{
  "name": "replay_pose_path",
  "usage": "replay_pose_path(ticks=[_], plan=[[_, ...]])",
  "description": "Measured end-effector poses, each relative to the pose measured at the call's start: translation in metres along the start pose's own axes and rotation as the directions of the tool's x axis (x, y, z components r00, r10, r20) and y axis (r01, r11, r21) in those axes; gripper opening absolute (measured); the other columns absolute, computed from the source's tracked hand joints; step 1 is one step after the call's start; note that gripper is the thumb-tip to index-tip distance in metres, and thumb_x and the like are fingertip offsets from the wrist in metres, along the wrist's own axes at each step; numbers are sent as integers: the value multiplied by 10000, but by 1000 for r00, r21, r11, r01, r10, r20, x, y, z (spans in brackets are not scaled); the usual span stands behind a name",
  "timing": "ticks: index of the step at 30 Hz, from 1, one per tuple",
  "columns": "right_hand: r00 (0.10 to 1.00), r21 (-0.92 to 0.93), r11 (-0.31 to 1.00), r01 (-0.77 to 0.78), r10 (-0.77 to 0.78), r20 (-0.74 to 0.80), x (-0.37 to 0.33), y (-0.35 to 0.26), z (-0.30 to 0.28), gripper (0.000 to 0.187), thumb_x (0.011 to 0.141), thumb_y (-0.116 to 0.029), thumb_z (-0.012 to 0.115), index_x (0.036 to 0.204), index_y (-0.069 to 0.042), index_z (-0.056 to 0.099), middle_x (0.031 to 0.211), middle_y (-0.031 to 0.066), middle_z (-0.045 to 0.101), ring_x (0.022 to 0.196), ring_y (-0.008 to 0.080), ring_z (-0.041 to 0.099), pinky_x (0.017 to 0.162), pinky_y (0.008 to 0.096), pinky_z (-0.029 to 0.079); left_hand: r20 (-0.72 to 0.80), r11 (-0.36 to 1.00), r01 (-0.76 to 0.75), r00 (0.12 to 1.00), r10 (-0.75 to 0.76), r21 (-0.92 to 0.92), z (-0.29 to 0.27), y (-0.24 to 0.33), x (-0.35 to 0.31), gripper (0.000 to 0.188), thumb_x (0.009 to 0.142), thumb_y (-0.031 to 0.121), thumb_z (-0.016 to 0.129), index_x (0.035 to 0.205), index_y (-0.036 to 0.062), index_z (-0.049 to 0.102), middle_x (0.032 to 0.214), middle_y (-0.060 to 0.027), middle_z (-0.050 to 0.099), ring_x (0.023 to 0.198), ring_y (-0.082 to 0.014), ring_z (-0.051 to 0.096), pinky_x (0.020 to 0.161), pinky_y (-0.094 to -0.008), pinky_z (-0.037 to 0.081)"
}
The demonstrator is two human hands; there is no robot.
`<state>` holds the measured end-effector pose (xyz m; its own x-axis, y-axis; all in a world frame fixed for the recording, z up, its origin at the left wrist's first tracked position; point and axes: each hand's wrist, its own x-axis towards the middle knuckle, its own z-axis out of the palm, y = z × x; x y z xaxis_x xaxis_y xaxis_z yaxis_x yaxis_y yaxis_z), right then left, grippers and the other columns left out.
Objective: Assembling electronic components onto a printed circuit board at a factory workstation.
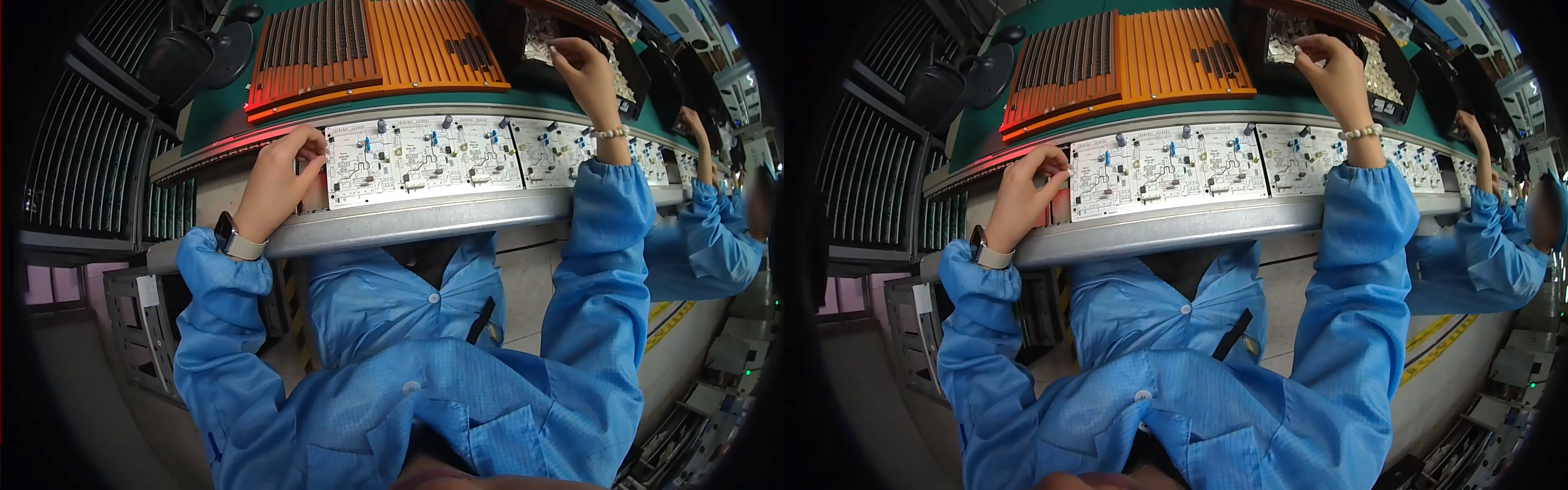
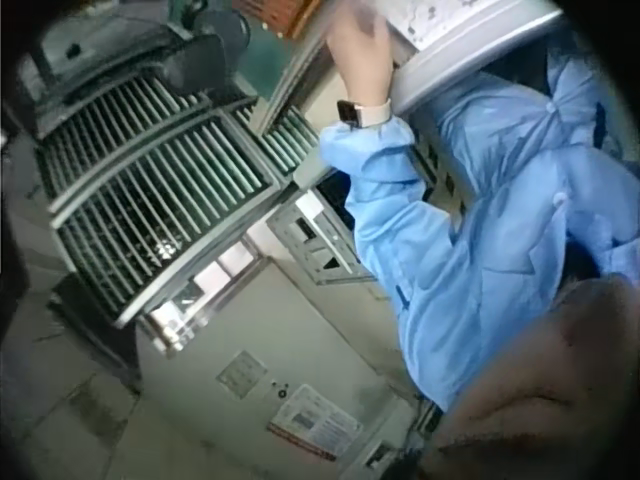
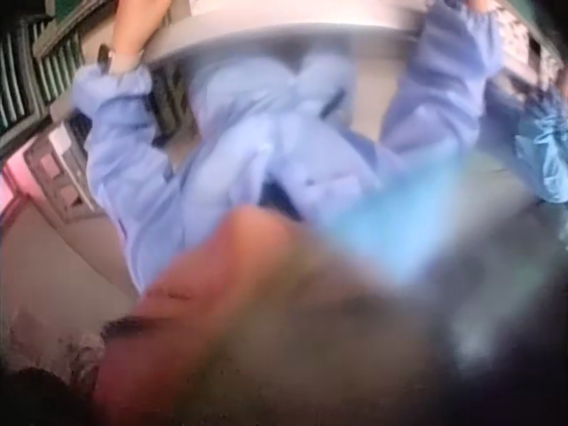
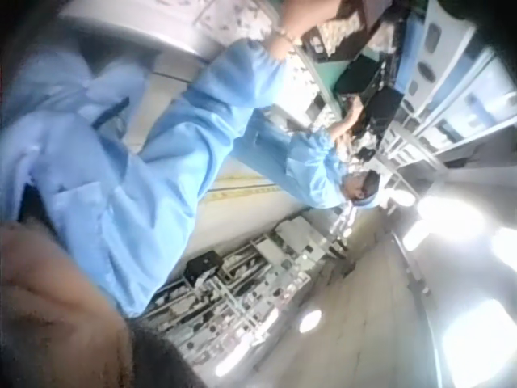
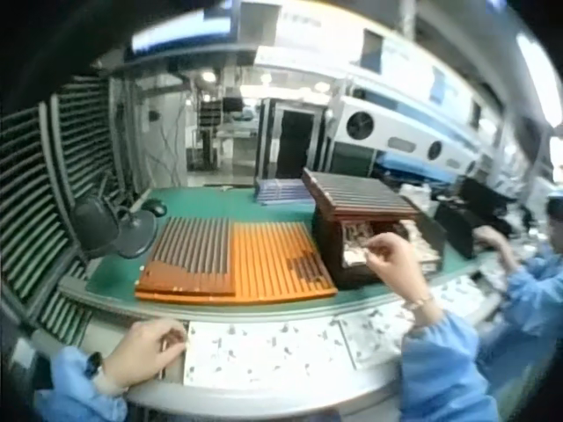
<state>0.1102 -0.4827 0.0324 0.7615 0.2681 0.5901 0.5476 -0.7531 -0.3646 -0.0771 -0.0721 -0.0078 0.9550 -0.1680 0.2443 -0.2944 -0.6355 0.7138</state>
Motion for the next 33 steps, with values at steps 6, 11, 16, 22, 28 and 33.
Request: replay_pose_path(ticks=[6, 11, 16, 22, 28, 33], plan=[[995, 282, 955, -89, 71, 74, -20, -33, -16, 213, 935, -99, 653, 1118, 8, 626, 1024, 59, 694, 970, 128, 668, 850, 242, 522, 19, 999, -36, 999, 35, 39, 1, -4, 7, 166, 844, -4, 667, 996, -20, 602, 900, -93, 664, 805, -177, 659, 747, -283, 513], [993, 457, 890, -3, -51, 106, -37, -80, -13, 245, 902, -95, 696, 1120, -6, 631, 1009, 59, 692, 931, 126, 672, 821, 236, 542, 88, 965, -81, 994, 61, 249, 1, 5, 8, 163, 845, 28, 659, 998, -2, 612, 911, -116, 662, 838, -242, 647, 782, -329, 504], [927, 565, 825, 12, -222, 304, -54, -149, 3, 240, 829, -94, 757, 1046, -22, 686, 909, 58, 695, 806, 116, 677, 689, 226, 557, 137, 849, -233, 972, 190, 475, 1, 15, -1, 180, 843, 48, 641, 1017, 10, 620, 964, -146, 666, 935, -332, 621, 857, -387, 479], [787, 627, 758, 180, -494, 371, -70, -194, 59, 216, 771, -101, 770, 964, -22, 713, 907, 107, 694, 788, 243, 680, 701, 320, 540, -113, 919, -159, 971, 212, 362, -20, 11, -37, 216, 848, 19, 619, 1062, 0, 633, 1027, -178, 667, 947, -345, 623, 847, -394, 473], [756, 518, 831, 202, -468, 457, -80, -218, 92, 164, 810, -129, 734, 931, -20, 718, 881, 129, 686, 793, 276, 669, 697, 340, 533, -552, 981, 193, 822, -141, 37, -42, -16, -138, 153, 935, -30, 578, 1070, -21, 649, 1019, -104, 681, 876, -167, 660, 781, -280, 526], [769, 444, 872, 208, -426, 476, -74, -226, 96, 111, 780, -109, 756, 863, -42, 726, 765, 99, 678, 768, 263, 642, 702, 354, 519, -802, 965, 259, 569, -179, -32, -37, -50, -237, 154, 967, -24, 543, 1098, -32, 623, 1007, -89, 648, 809, -128, 608, 752, -267, 506]])
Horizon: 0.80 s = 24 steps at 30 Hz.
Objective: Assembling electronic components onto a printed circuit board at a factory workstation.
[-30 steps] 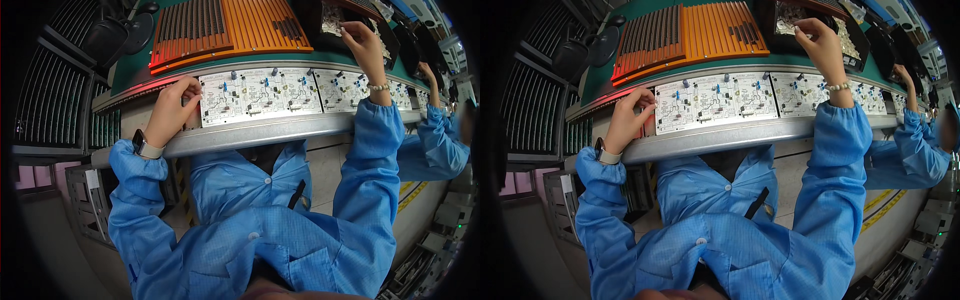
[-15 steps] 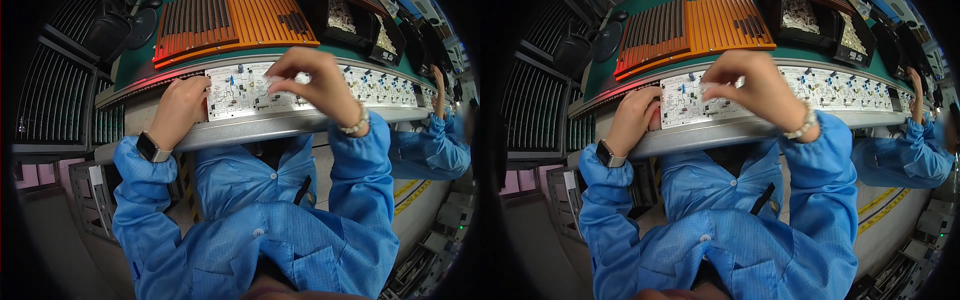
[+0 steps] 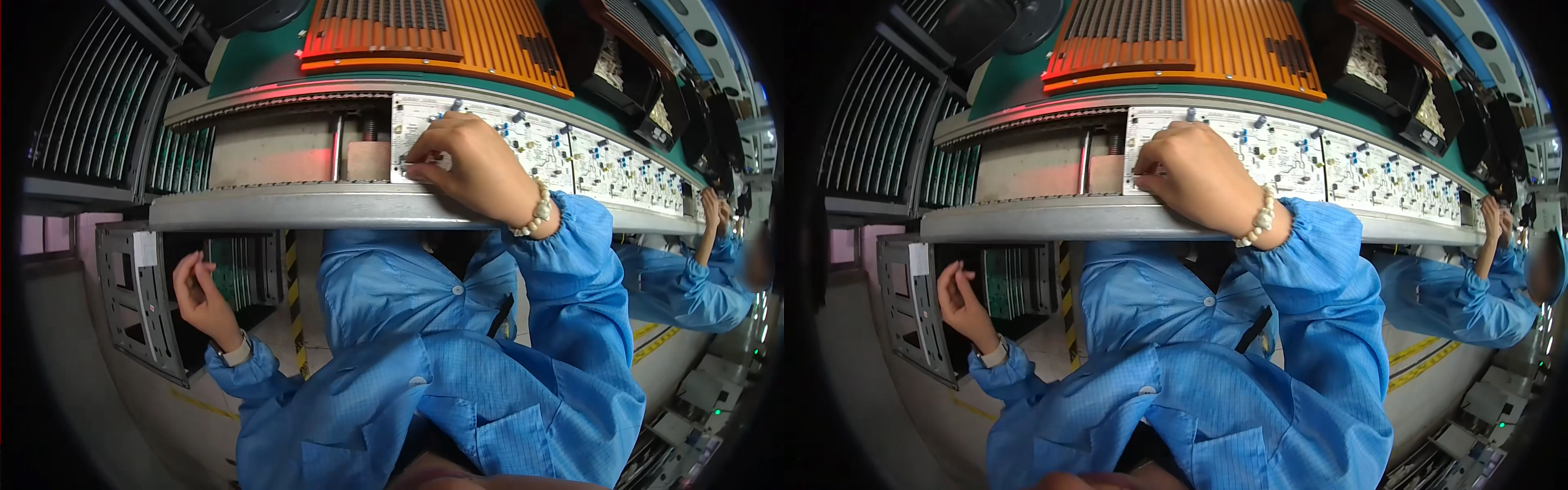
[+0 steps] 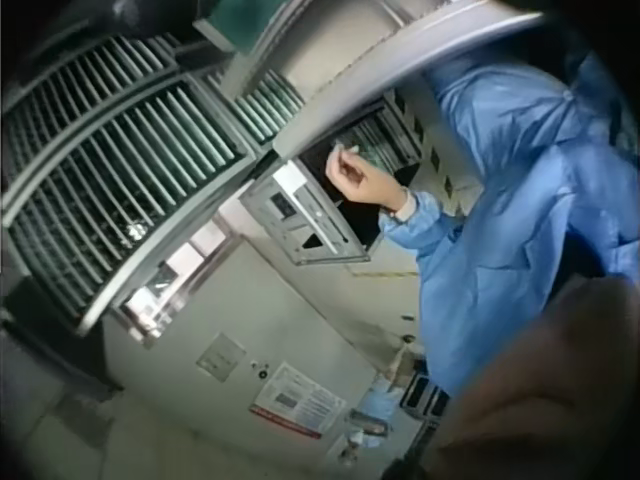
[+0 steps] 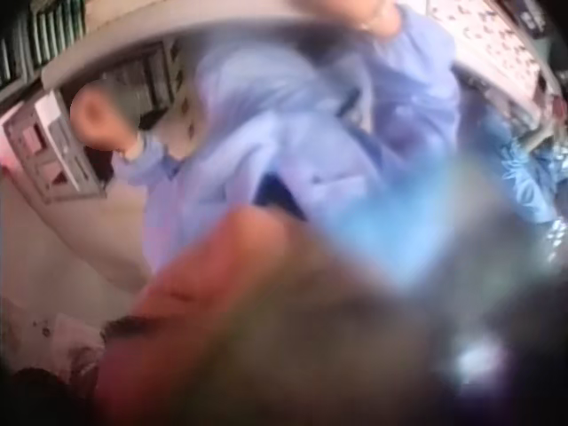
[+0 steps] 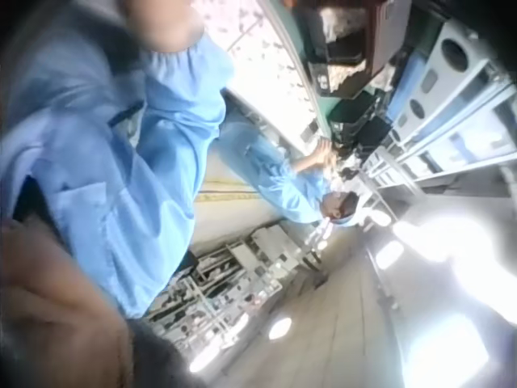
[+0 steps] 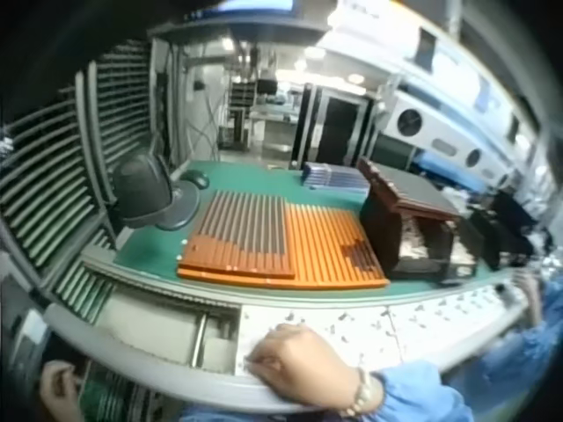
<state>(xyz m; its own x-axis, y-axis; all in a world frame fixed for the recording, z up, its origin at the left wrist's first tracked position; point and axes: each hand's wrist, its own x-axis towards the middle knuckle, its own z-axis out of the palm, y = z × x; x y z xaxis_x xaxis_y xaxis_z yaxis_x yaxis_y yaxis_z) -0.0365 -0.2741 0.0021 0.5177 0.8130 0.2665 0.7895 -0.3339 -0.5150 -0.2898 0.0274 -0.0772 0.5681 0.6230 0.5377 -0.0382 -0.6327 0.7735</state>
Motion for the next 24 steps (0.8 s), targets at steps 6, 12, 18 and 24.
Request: replay_pose_path(ticks=[6, 12, 18, 24], plan=[[999, -101, 995, 10, -5, 52, 7, -3, -4, 113, 735, -121, 794, 800, -54, 729, 764, 81, 677, 760, 244, 620, 705, 353, 494, -100, 932, 335, 941, -323, 139, -31, -90, -80, 176, 982, 35, 547, 1138, -3, 619, 1010, -78, 663, 846, -118, 598, 768, -249, 494], [991, -255, 967, -21, 55, 124, 2, -16, -12, 156, 702, -40, 789, 852, -47, 745, 758, 90, 662, 731, 251, 623, 669, 348, 482, -139, 792, 585, 782, -608, -175, -27, -221, -156, 188, 926, -14, 559, 1107, -9, 608, 1038, -79, 655, 882, -156, 634, 745, -282, 534], [981, -313, 940, -135, 171, 93, 1, -41, -17, 235, 732, 13, 762, 960, -19, 716, 854, 104, 691, 778, 217, 648, 715, 317, 495, -86, 236, 794, 228, -970, -561, -20, -341, -209, 244, 893, 55, 641, 1131, 6, 619, 1062, -89, 649, 992, -225, 651, 811, -328, 540], [950, -321, 901, -291, 313, 18, -7, -56, -26, 141, 821, 9, 707, 961, 21, 696, 849, 101, 673, 768, 160, 610, 718, 290, 472, 38, -33, 353, 7, -999, -935, -44, -473, -238, 445, 922, 239, 667, 1300, 42, 537, 1306, -80, 565, 1241, -237, 532, 1011, -315, 460]])
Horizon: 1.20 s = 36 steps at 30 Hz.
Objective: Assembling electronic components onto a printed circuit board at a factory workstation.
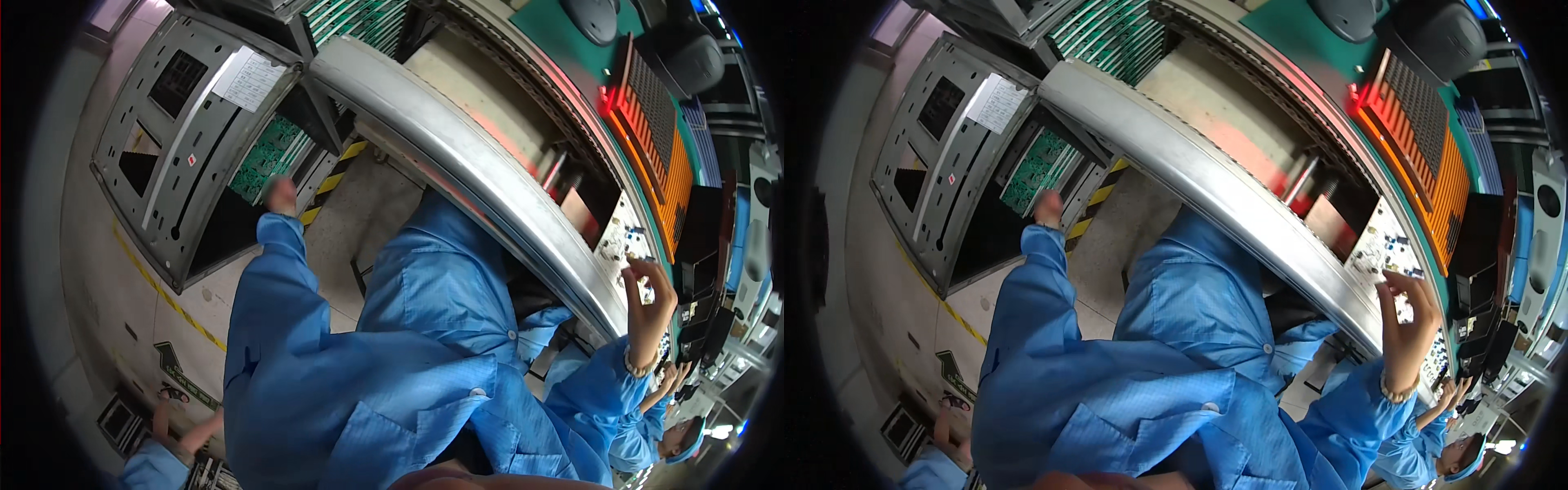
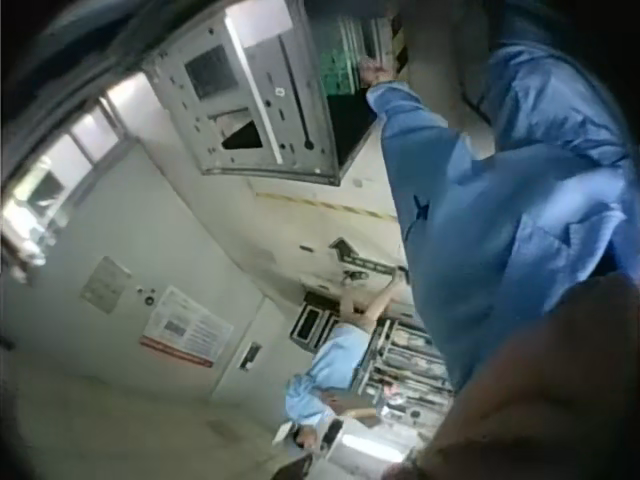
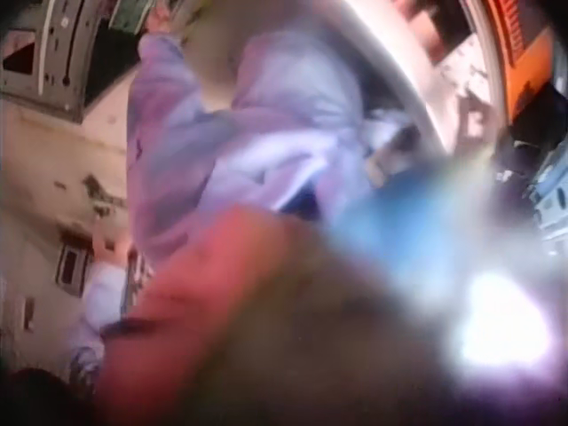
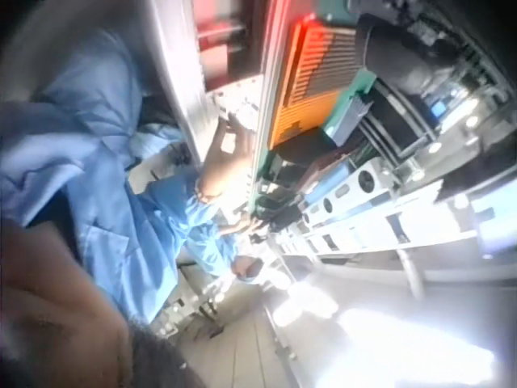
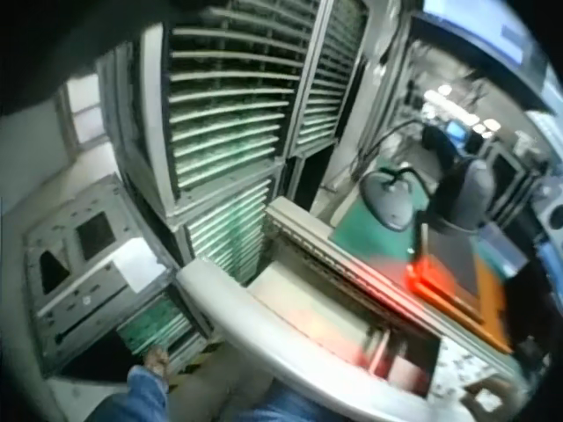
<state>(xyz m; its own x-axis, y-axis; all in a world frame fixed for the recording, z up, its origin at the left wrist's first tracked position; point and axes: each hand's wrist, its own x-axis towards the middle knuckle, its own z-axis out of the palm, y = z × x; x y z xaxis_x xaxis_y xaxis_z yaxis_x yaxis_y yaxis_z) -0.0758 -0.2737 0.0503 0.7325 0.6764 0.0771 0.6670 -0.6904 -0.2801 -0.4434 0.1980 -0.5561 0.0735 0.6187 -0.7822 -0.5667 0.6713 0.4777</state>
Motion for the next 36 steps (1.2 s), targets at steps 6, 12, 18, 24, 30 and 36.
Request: replay_pose_path(ticks=[6, 12, 18, 24, 30, 36], plan=[[994, -38, 994, -100, 98, -56, -19, -10, 2, 93, 846, -23, 684, 932, 1, 707, 818, 64, 684, 743, 129, 593, 662, 275, 423, -10, 975, 20, 1000, -23, -222, 25, -10, 62, 625, 956, 427, 595, 1401, 24, 421, 1483, -51, 443, 1415, -158, 331, 1147, -306, 289], [984, -67, 982, -177, 173, -51, -32, -15, -2, 87, 840, 15, 677, 925, 20, 695, 843, 80, 684, 679, 128, 559, 627, 248, 424, 41, 984, 7, 999, 0, -178, 7, -13, 81, 773, 879, 434, 691, 1416, -17, 367, 1334, -106, 542, 1285, -155, 440, 1096, -295, 341], [989, 0, 989, -146, 146, -28, -42, -15, -6, 69, 843, 26, 658, 907, 35, 683, 824, 83, 671, 717, 131, 580, 658, 262, 437, 832, 953, 239, 555, 25, -188, -48, -63, 56, 589, 902, 433, 658, 1379, 144, 469, 1261, -62, 600, 1069, -178, 587, 895, -330, 491], [999, -22, 998, -52, 52, 7, -40, -28, 10, 88, 795, 44, 677, 879, 21, 694, 755, 90, 646, 657, 152, 563, 604, 266, 416, -183, 942, 179, 954, -237, -285, -69, -230, -117, 510, 895, 437, 690, 1216, 70, 541, 974, -50, 635, 728, -204, 597, 577, -314, 517], [998, 120, 993, 6, -13, 58, -51, -16, -3, 98, 773, 43, 674, 871, 45, 674, 739, 98, 631, 665, 163, 569, 622, 269, 408, 302, 870, 416, 893, -335, -265, -93, -222, -183, 371, 909, 314, 695, 1148, 71, 549, 953, -76, 623, 888, -211, 586, 652, -295, 502], [917, 332, 887, 321, -379, 125, -40, -28, 17, 119, 757, -10, 736, 873, 6, 711, 801, 100, 702, 672, 211, 600, 623, 310, 450, 655, 434, 807, 584, -479, -402, -13, -141, -270, 245, 1005, 322, 507, 941, 98, 582, 885, -34, 560, 927, -232, 514, 712, -355, 458]])
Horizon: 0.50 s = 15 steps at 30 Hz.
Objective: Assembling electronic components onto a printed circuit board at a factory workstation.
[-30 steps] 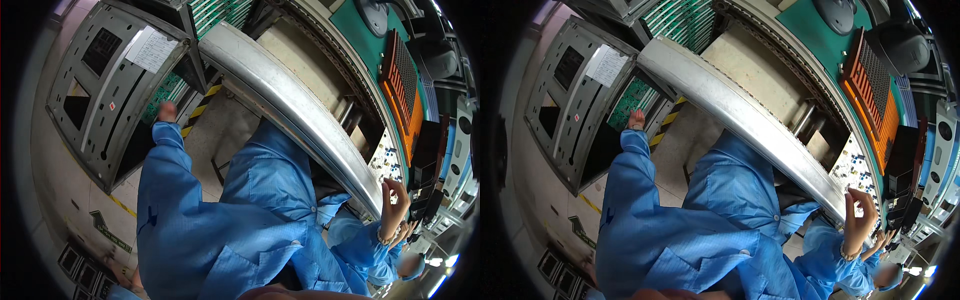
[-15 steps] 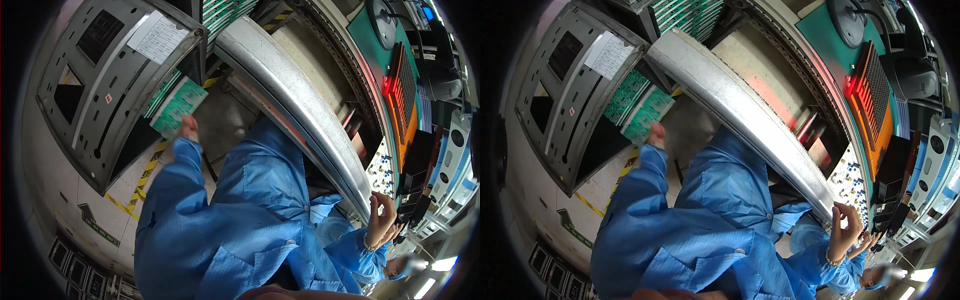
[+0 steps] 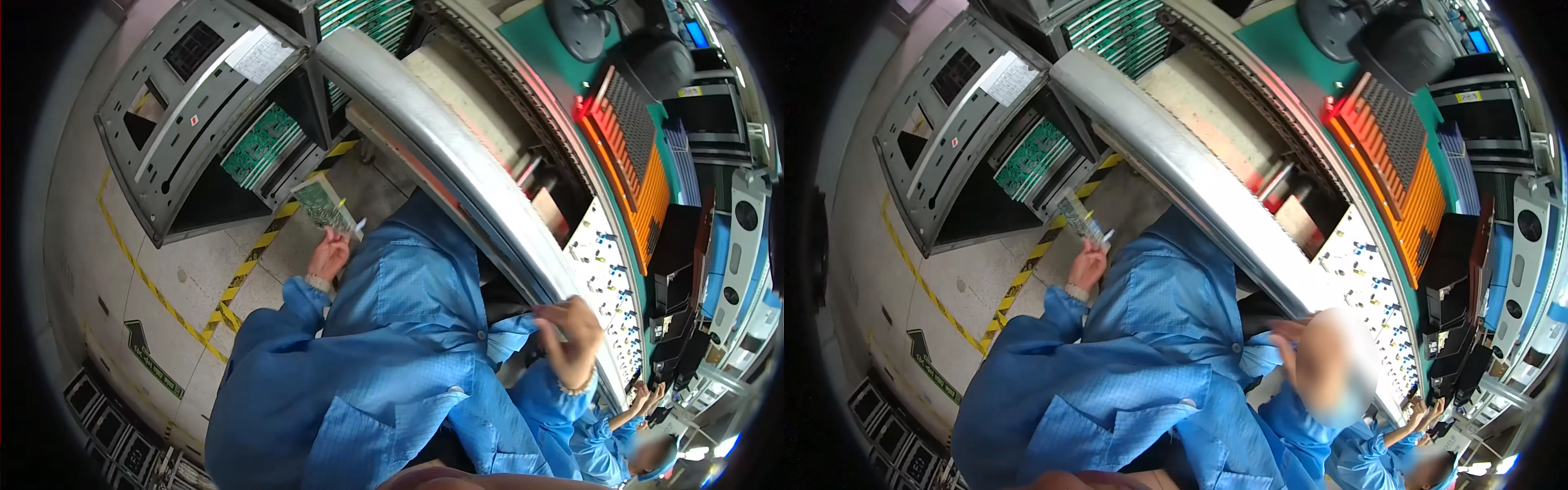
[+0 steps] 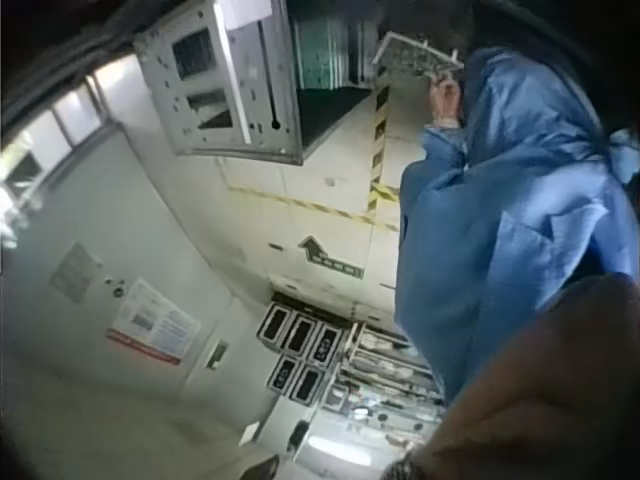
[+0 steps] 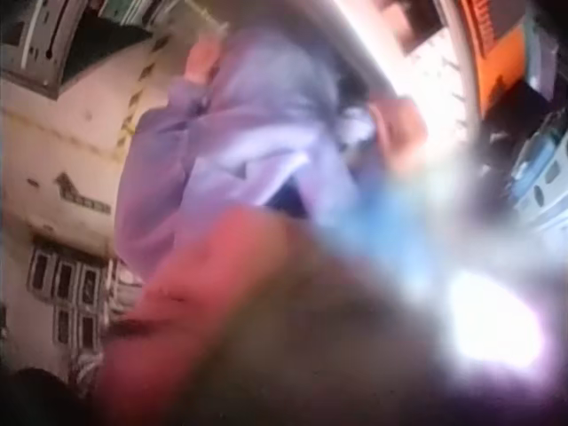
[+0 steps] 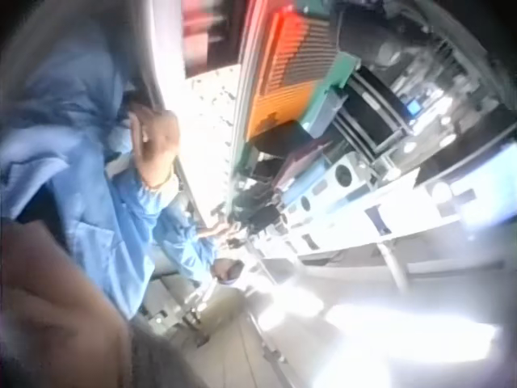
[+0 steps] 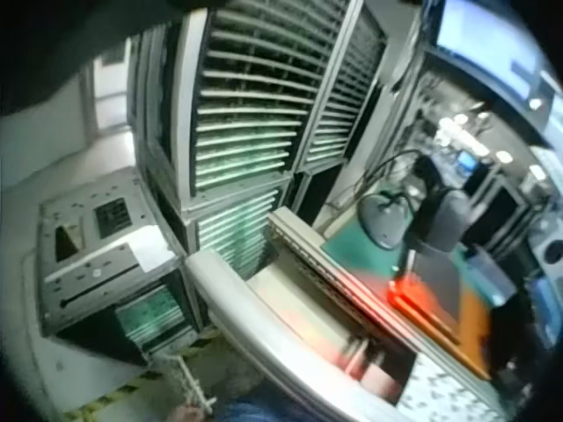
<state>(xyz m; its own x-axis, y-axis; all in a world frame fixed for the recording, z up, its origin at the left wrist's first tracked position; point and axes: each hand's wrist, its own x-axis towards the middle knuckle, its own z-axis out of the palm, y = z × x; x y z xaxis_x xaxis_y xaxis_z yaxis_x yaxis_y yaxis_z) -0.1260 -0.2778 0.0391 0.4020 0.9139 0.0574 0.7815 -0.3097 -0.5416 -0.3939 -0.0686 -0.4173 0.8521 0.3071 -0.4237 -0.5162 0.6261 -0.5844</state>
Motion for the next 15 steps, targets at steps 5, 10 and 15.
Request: replay_pose_path(ticks=[5, 10, 15], plan=[[889, 277, 881, 383, -433, 148, 12, -20, 32, 179, 801, -178, 766, 903, -37, 724, 787, 79, 687, 668, 224, 599, 608, 342, 456, 389, 820, 149, 824, -412, 553, 150, -108, -38, 263, 931, 389, 594, 945, 139, 513, 871, -27, 483, 843, -195, 411, 661, -323, 394], [897, 595, 776, 208, -394, 201, 1, -19, 38, 301, 926, -283, 643, 1052, -10, 660, 862, 127, 664, 770, 249, 631, 669, 337, 486, 640, 413, -494, 648, -412, 765, 235, -173, -34, 405, 857, 434, 702, 933, 66, 553, 813, -76, 547, 738, -195, 479, 698, -336, 390], [954, 846, 504, -175, -127, 272, -16, 1, 22, 507, 1059, -392, 369, 1308, 28, 502, 1045, 121, 679, 891, 168, 659, 758, 292, 505, 720, 318, -655, 544, -431, 686, 295, -254, -39, 421, 952, 454, 545, 906, 36, 536, 878, -114, 553, 830, -226, 517, 788, -346, 472]])
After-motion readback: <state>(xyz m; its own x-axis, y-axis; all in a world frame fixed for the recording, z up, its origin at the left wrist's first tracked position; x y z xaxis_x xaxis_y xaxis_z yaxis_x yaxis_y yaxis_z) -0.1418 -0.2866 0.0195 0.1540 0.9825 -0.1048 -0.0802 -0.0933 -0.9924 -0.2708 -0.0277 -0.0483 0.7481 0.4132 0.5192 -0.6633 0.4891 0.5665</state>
